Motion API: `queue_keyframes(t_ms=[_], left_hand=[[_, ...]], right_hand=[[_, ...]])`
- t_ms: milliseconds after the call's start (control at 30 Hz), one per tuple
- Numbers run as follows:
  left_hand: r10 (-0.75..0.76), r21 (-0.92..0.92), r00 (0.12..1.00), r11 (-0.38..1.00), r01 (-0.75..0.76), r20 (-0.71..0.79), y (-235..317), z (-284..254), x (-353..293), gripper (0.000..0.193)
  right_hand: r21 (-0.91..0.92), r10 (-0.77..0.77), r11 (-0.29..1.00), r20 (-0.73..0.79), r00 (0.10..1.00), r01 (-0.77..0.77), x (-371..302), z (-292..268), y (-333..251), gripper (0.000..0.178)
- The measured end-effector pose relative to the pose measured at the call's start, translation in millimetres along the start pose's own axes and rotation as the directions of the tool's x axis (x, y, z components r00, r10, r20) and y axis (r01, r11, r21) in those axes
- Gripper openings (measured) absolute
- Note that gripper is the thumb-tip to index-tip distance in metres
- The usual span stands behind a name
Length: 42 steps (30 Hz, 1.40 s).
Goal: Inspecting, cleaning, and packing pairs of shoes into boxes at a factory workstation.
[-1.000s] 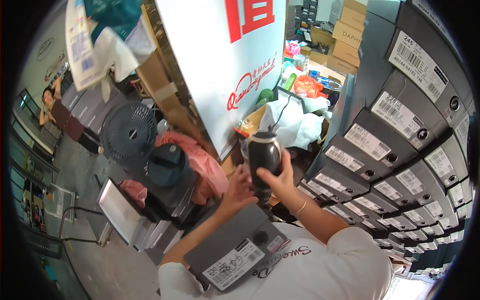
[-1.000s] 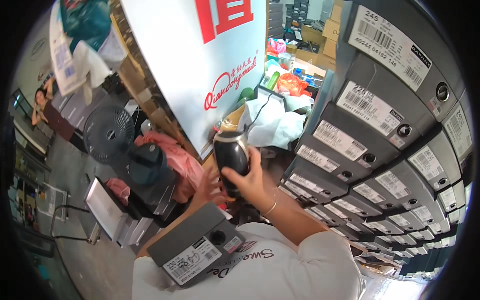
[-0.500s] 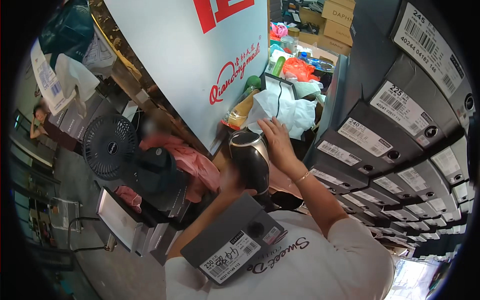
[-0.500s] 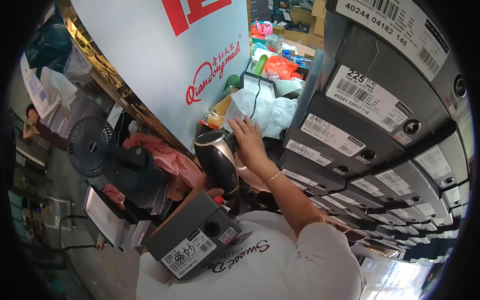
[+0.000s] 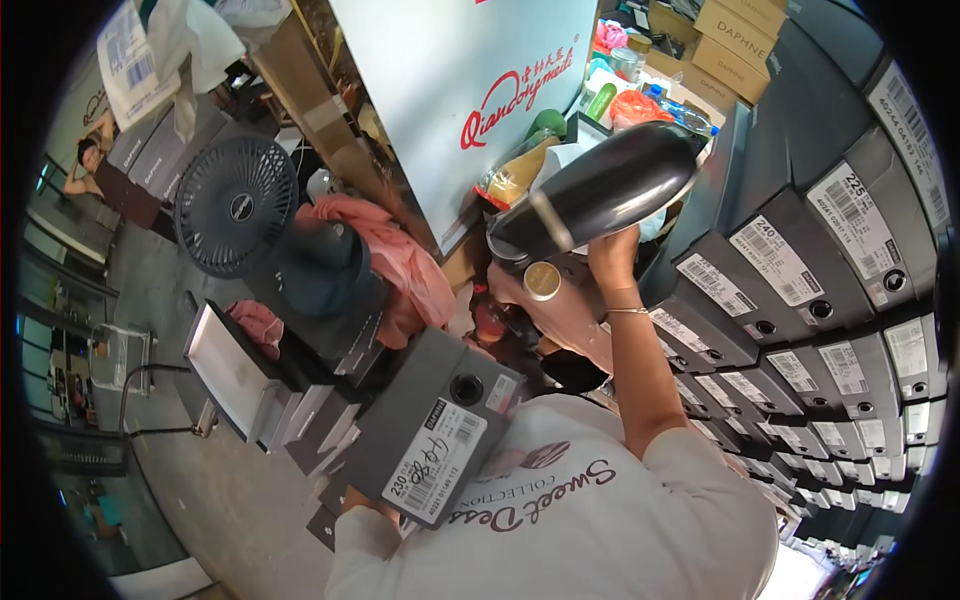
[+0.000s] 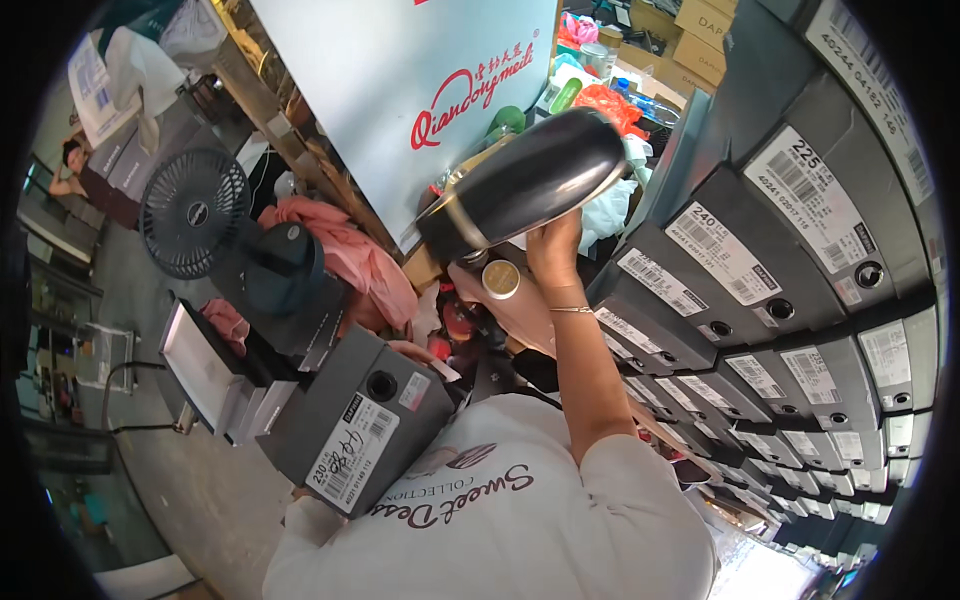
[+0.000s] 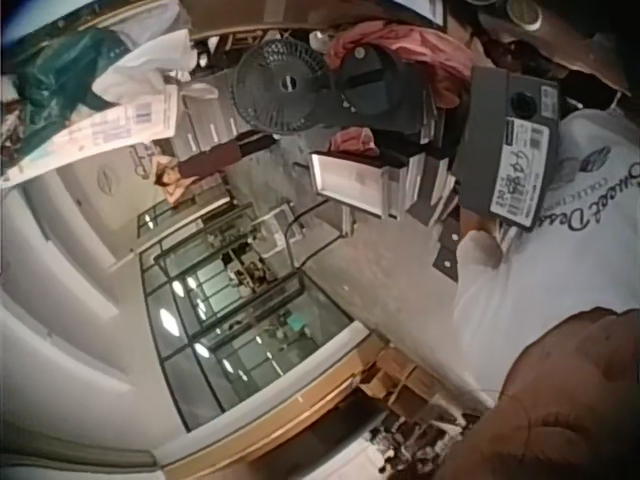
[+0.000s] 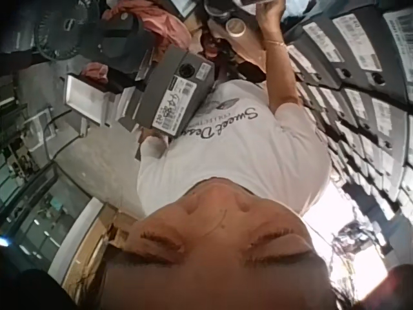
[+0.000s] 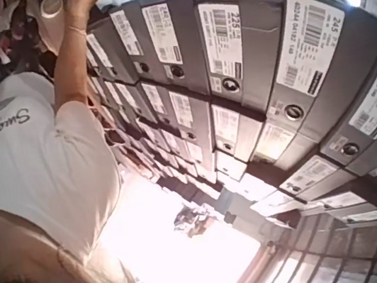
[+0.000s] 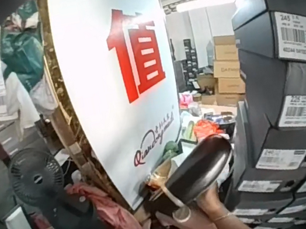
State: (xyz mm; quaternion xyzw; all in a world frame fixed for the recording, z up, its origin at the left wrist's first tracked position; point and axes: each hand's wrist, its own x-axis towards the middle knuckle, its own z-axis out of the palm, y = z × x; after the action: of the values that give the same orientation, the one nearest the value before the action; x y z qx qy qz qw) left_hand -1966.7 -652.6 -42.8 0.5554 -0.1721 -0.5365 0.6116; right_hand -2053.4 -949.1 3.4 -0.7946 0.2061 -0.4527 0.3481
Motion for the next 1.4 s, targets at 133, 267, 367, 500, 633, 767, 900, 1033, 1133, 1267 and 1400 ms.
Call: queue_keyframes(t_ms=[133,267,367,500,633,767,900,1033,1133,1267,1400], left_hand=[[-0.075,0.034,0.997,0.997,0.076,-0.026,-20.2,-22.6,-3.4,0.048],[-0.095,0.052,0.995,0.994,0.096,-0.031,-33.2,-28.2,5.6,0.049],[-0.089,0.054,0.995,0.994,0.091,-0.04,-41.0,-29.5,5.5,0.05],[-0.083,0.055,0.994,0.995,0.087,-0.077,-56.2,-31.5,-1.1,0.053],[-0.07,0.05,0.991,0.996,0.076,-0.11,-71.0,-40.7,-6.3,0.058],[-0.114,0.022,0.987,0.993,0.117,-0.109,-77.2,-39.3,-4.0,0.063],[-0.199,-0.138,0.967,0.974,0.178,-0.156,-60.8,-26.8,-12.7,0.067],[-0.327,-0.314,0.945,0.899,0.306,-0.013,-45.6,-30.3,-11.9,0.068],[-0.225,-0.147,0.972,0.966,0.214,-0.065,-31.4,-11.5,-10.9,0.07],[-0.211,-0.076,0.975,0.976,0.206,-0.066,-46.4,-23.0,-1.2,0.073],[-0.257,0.073,0.947,0.959,0.275,-0.194,-37.3,-14.7,0.8,0.075]], right_hand=[[0.06,-0.063,0.996,-0.06,0.996,0.066,2.8,6.0,-16.9,0.046],[0.067,-0.105,0.992,0.035,0.994,0.103,6.9,3.7,-33.8,0.058],[-0.092,-0.251,0.96,0.133,0.959,0.264,0.3,2.7,-22.4,0.047],[0.018,-0.08,0.997,0.144,0.986,0.078,-4.3,-3.2,-28.9,0.029],[-0.141,-0.18,0.967,0.215,0.96,0.213,-7.0,-7.3,-25.9,0.024],[0.345,-0.218,0.932,0.279,0.935,0.114,-22.9,-1.3,16.8,0.034],[0.526,-0.173,0.85,0.283,0.943,-0.002,-13.8,-0.4,-9.2,0.031],[0.454,-0.168,0.89,0.256,0.952,0.035,-13.3,-3.5,-17.9,0.032],[0.56,-0.089,0.826,0.255,0.963,-0.073,-15.2,-4.2,-17.6,0.03],[0.55,-0.148,0.835,0.257,0.955,-0.018,-9.9,-3.3,-23.2,0.028],[0.333,-0.3,0.921,0.284,0.911,0.2,-0.9,-6.7,-32.2,0.029]])
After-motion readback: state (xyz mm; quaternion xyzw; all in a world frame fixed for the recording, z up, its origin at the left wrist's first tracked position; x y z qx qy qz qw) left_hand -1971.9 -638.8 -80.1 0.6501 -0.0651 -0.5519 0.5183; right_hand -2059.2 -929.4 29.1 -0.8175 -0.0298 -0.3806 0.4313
